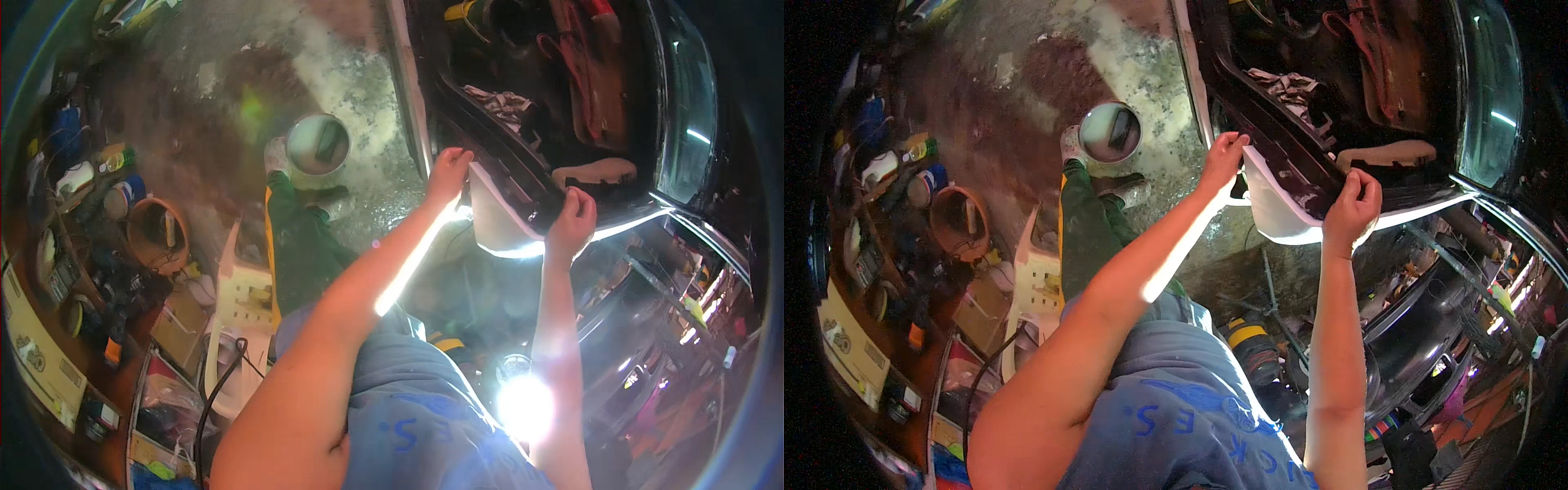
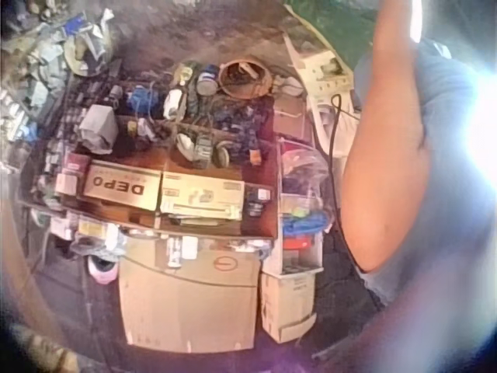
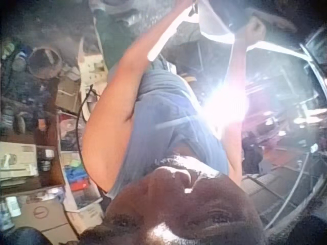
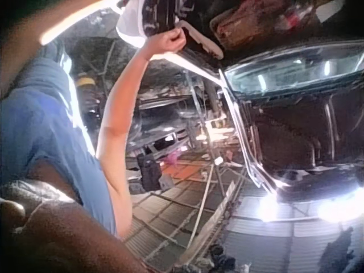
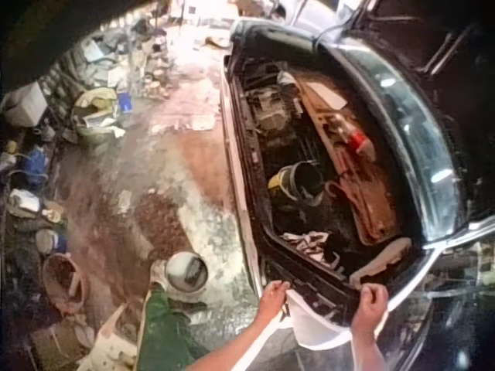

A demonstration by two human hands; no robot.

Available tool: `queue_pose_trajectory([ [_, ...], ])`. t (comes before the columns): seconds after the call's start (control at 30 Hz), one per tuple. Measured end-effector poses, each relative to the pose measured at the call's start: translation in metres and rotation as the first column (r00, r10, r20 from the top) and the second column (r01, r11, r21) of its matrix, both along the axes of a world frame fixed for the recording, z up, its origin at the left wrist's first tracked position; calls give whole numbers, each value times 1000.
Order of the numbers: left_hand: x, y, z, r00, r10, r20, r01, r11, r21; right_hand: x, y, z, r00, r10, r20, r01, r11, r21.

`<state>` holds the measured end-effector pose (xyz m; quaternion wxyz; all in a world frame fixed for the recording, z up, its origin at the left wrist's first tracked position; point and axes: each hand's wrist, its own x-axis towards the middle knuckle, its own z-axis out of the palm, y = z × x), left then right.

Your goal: Repairing and cleaning the trim and rubber seals around the car trunk and tail light area.

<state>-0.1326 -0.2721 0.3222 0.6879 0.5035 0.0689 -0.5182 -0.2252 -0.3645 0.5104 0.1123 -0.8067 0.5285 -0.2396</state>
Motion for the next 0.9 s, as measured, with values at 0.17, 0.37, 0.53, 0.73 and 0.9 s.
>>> queue_pose_trajectory([
  [0.17, 0, 35, 31, 990, -65, -122, 64, 998, -18, -1, -1, -2, 1000, 7, 15, -7, 1000, -23],
  [0.37, 6, 50, 54, 982, -90, -165, 87, 996, -26, -4, -3, -5, 1000, -3, 20, 3, 1000, -10],
  [0.53, -9, 70, 62, 937, -306, -169, 318, 947, 49, -4, -4, -5, 1000, 19, 13, -19, 999, -36],
  [0.73, 63, 27, 35, 991, -67, 116, 72, 997, -42, -3, -4, -5, 1000, 12, -3, -12, 998, -67],
  [0.9, 95, -19, 55, 816, -375, 439, 402, 915, 35, -3, -4, -6, 999, -16, 34, 18, 999, -42],
])
